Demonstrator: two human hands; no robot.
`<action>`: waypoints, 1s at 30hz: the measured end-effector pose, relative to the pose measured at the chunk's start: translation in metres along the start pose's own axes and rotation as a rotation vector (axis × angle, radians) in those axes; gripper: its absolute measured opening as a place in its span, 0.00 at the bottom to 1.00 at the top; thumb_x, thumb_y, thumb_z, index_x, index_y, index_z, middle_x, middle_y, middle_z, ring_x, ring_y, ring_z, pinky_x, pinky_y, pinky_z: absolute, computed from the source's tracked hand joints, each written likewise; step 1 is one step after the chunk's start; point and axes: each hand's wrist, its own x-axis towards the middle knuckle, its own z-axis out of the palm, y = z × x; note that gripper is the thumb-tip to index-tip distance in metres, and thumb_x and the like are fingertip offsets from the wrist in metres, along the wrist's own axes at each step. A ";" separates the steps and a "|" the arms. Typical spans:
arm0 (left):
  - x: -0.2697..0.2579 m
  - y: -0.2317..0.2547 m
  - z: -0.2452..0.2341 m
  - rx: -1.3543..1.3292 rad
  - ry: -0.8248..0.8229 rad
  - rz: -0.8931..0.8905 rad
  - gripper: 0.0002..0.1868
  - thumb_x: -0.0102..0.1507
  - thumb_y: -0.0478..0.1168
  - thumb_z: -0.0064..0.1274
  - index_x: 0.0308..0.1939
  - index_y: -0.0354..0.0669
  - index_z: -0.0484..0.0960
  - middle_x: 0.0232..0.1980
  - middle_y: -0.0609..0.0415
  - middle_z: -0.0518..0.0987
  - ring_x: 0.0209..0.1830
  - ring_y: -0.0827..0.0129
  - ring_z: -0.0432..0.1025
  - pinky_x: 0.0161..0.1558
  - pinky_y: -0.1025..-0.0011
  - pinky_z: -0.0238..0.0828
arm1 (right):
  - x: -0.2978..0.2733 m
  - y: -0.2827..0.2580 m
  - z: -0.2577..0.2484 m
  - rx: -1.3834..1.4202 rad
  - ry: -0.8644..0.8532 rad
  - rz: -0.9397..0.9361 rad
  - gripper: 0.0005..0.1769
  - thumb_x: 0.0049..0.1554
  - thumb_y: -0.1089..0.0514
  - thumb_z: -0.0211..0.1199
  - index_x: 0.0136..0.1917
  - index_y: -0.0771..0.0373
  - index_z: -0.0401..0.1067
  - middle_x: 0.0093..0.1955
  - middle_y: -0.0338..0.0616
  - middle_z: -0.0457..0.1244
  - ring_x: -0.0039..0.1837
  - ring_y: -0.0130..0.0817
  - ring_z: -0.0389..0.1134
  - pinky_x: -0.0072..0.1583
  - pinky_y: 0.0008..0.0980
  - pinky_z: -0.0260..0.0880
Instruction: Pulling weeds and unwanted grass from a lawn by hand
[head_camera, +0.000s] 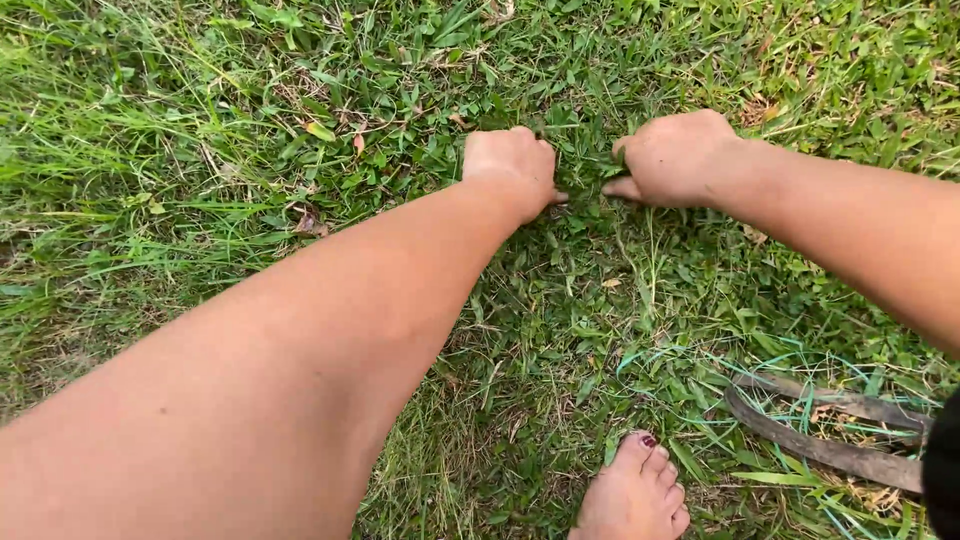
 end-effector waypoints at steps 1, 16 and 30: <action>0.014 0.003 0.015 -0.029 0.031 0.029 0.28 0.66 0.61 0.51 0.53 0.39 0.80 0.46 0.50 0.79 0.51 0.52 0.78 0.48 0.44 0.76 | 0.004 0.000 0.006 0.001 0.012 -0.027 0.26 0.61 0.36 0.54 0.54 0.58 0.79 0.43 0.42 0.72 0.51 0.39 0.76 0.53 0.47 0.79; -0.074 0.012 -0.025 -0.273 0.204 0.121 0.14 0.67 0.47 0.46 0.40 0.49 0.87 0.34 0.52 0.85 0.39 0.57 0.82 0.44 0.51 0.82 | -0.080 -0.050 -0.019 0.290 -0.163 -0.261 0.12 0.62 0.52 0.58 0.49 0.59 0.78 0.42 0.44 0.70 0.43 0.35 0.75 0.47 0.36 0.81; 0.031 -0.003 -0.022 0.449 0.039 0.091 0.24 0.71 0.51 0.36 0.68 0.52 0.75 0.60 0.52 0.75 0.61 0.56 0.66 0.56 0.58 0.61 | 0.036 -0.013 -0.031 -0.163 -0.124 -0.071 0.37 0.60 0.29 0.56 0.74 0.47 0.59 0.64 0.45 0.63 0.63 0.46 0.71 0.56 0.48 0.78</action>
